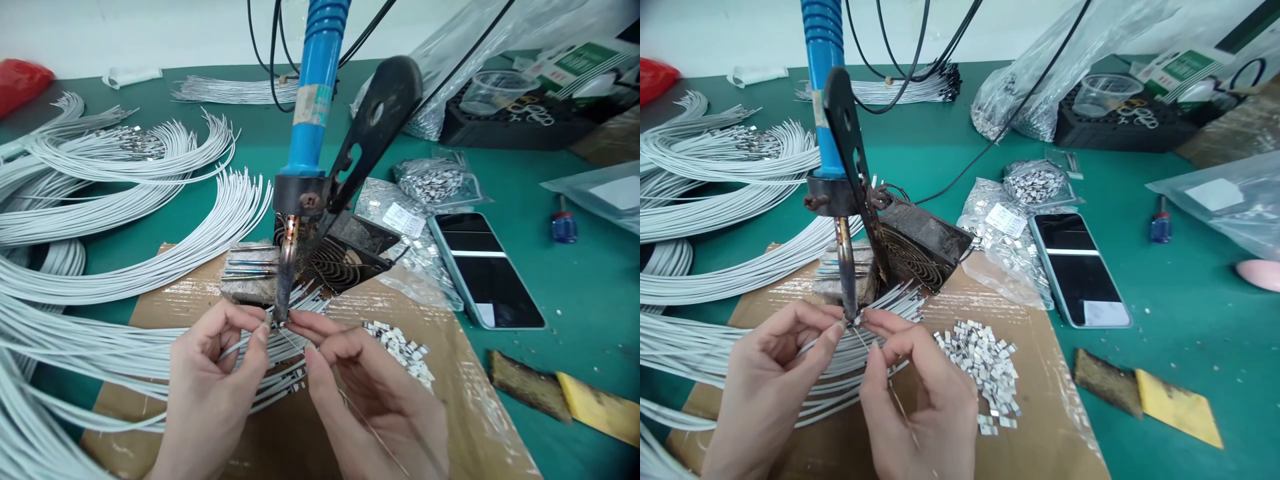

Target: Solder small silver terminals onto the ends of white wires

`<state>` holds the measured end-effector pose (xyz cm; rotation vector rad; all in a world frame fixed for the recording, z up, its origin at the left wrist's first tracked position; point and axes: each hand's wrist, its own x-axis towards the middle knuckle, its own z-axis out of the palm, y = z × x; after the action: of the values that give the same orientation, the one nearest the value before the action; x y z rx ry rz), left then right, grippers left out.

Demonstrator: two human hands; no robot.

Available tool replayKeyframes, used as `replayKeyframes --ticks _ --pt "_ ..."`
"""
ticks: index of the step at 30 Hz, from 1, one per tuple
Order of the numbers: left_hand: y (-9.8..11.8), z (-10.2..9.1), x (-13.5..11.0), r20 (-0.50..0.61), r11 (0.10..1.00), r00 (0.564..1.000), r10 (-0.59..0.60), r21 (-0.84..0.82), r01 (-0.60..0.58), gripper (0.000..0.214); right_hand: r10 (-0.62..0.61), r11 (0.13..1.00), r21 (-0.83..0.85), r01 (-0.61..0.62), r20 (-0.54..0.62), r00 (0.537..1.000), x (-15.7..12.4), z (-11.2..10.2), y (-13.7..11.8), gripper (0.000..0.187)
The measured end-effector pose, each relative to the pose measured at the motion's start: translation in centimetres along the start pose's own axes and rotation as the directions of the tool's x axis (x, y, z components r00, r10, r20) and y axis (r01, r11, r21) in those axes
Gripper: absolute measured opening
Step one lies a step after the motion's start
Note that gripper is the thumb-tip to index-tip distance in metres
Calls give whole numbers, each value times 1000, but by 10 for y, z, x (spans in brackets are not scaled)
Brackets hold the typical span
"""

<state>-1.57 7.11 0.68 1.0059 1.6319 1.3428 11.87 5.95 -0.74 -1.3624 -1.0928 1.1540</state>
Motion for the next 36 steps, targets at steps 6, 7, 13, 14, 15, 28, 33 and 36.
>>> replayKeyframes --ticks 6,7,13,14,15,28,33,36 --pt "2 1 -1 -13 1000 1000 -9 -5 9 15 -27 1000 4 27 -4 1000 -1 1 1 22" --pt "2 1 -1 -17 1000 1000 -6 -2 6 15 -30 1000 7 30 -1 1000 -1 1 0 22" --pt "-2 -3 1 36 1000 999 12 23 -13 17 -45 999 -2 45 -2 999 0 1 -2 23" --pt "-3 -3 1 38 999 999 15 30 -16 17 -51 999 -12 51 -7 999 0 1 -2 24" --pt "-4 -4 2 35 999 999 14 36 -15 17 -55 998 -24 54 -12 998 0 1 -2 24" --pt "0 0 0 -11 1000 1000 1 14 -1 14 -65 997 -30 65 -19 998 1 1 -1 22" --pt "1 2 0 -11 1000 1000 -5 1 5 15 -67 998 -5 67 -14 998 0 1 -2 23" --pt "-2 -2 0 19 1000 1000 14 21 -14 16 -72 997 -21 72 -12 997 0 2 -1 23"
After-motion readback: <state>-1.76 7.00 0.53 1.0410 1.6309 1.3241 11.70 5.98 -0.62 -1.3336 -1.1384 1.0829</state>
